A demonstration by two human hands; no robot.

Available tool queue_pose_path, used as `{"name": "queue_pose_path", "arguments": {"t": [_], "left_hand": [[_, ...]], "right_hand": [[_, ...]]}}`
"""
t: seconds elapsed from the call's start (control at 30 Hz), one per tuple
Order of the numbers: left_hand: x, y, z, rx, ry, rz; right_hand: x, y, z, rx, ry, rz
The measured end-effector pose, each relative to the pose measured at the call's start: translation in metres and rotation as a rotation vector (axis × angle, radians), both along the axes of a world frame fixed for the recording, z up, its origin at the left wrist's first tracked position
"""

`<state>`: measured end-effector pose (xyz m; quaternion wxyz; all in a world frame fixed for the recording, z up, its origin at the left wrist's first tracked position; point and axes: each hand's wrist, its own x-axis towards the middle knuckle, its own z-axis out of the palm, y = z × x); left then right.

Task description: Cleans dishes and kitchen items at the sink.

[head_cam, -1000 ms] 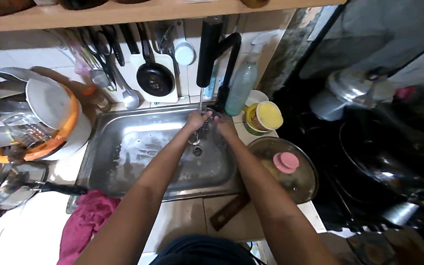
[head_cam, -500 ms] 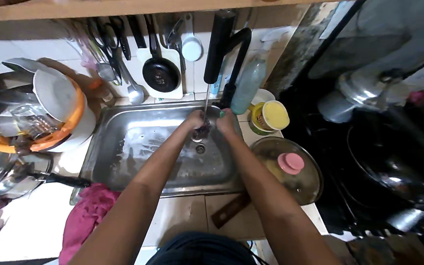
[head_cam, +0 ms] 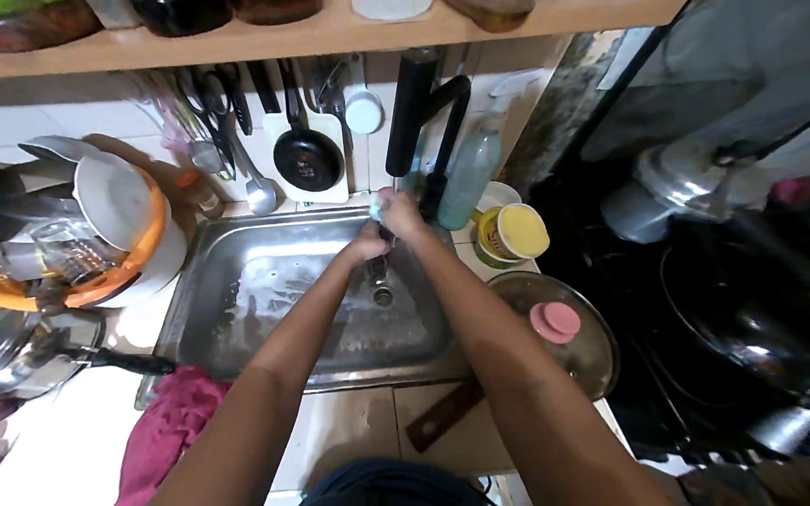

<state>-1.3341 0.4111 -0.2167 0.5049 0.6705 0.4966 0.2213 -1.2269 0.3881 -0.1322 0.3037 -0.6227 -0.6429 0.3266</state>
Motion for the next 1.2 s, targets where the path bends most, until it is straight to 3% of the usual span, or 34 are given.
{"name": "queue_pose_path", "arguments": {"t": [0.17, 0.37, 0.57, 0.8, 0.87, 0.93, 1.0, 1.2], "left_hand": [[-0.003, 0.003, -0.005, 0.026, -0.062, -0.027], [0.004, 0.001, 0.004, 0.050, -0.115, -0.039], [0.007, 0.002, 0.020, 0.152, 0.058, -0.124], [0.008, -0.001, 0.030, 0.167, 0.179, -0.338], [0.010, -0.004, 0.028, 0.228, 0.283, -0.278], [0.010, -0.007, 0.030, 0.172, 0.207, -0.249], [0.009, -0.008, 0.029, 0.106, 0.112, -0.232], [0.008, -0.005, 0.032, 0.129, 0.213, -0.186]], "right_hand": [[-0.005, -0.006, 0.003, -0.030, -0.169, -0.017], [0.008, -0.017, -0.001, -0.054, -0.106, -0.150], [0.031, -0.028, -0.009, -0.092, -0.085, -0.100], [0.065, -0.038, -0.001, -0.259, -0.308, -0.051], [0.079, -0.044, 0.006, -0.161, -0.298, -0.044], [0.096, -0.047, 0.011, 0.001, -0.289, -0.090], [0.115, -0.046, 0.016, 0.114, -0.251, -0.197], [0.169, -0.021, 0.026, 0.229, -0.181, -0.551]]}}
